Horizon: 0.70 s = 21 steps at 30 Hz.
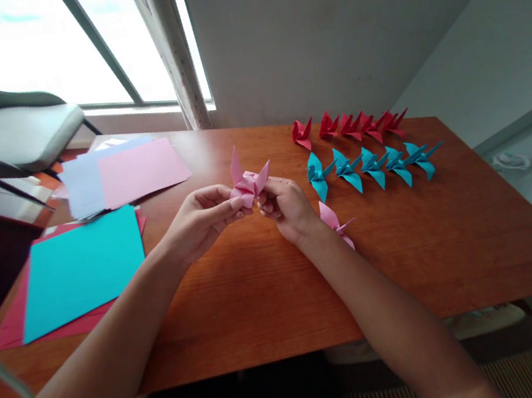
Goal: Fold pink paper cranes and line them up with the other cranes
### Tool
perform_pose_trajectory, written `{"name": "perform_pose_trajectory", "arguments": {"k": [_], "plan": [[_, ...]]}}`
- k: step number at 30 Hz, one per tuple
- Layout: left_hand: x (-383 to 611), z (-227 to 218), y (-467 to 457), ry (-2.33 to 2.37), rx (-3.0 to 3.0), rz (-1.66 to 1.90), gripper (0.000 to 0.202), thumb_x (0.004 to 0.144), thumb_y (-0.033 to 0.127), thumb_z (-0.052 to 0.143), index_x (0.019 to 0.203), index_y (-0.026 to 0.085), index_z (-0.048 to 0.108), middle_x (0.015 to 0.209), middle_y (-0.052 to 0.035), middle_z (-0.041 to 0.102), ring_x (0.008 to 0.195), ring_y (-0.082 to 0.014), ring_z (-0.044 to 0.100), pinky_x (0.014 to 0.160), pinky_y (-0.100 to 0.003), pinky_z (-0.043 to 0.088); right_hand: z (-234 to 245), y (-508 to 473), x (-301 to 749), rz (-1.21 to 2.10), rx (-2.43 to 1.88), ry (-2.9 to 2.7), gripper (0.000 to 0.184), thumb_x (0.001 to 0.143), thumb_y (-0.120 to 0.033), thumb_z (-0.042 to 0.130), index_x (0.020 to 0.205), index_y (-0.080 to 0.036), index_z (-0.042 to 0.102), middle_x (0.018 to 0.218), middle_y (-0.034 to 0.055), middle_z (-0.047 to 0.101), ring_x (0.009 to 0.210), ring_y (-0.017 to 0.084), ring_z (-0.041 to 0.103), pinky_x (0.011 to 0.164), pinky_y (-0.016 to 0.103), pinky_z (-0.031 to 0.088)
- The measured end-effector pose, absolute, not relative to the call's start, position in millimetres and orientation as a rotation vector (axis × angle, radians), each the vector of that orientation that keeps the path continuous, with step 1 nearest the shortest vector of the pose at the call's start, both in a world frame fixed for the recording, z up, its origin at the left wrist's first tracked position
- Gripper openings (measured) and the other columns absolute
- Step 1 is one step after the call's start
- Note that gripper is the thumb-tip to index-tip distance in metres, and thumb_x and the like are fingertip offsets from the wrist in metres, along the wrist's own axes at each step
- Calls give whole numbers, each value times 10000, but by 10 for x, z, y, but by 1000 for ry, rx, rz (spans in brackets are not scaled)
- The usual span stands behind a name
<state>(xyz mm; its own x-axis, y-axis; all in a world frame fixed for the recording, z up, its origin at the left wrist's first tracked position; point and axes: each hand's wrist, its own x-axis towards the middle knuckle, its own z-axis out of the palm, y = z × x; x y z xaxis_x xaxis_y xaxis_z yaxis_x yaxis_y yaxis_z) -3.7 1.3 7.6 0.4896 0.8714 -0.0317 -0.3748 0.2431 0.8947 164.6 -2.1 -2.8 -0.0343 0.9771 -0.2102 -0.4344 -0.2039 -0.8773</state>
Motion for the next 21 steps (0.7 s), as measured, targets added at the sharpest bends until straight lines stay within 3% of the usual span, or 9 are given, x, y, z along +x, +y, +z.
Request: {"name": "perform_pose_trajectory", "arguments": {"k": [12,21], "plan": [[-20,98,0,586,1029,936,201,734,309,902,798,150,797,820,-54,791,798,-146,724,860,-298,556,3,-21,1620,1599,-1043,-722,262,680,-351,738,638,-203,525,522,-77,444,427,42,303,395,199,155],[-17,85,4,559,1056,952,141,760,268,883,810,159,808,856,-55,811,820,-159,748,862,-301,583,15,-27,1611,1647,-983,-691,232,702,-297,726,652,-201,520,514,-91,405,411,36,264,383,189,152]]}}
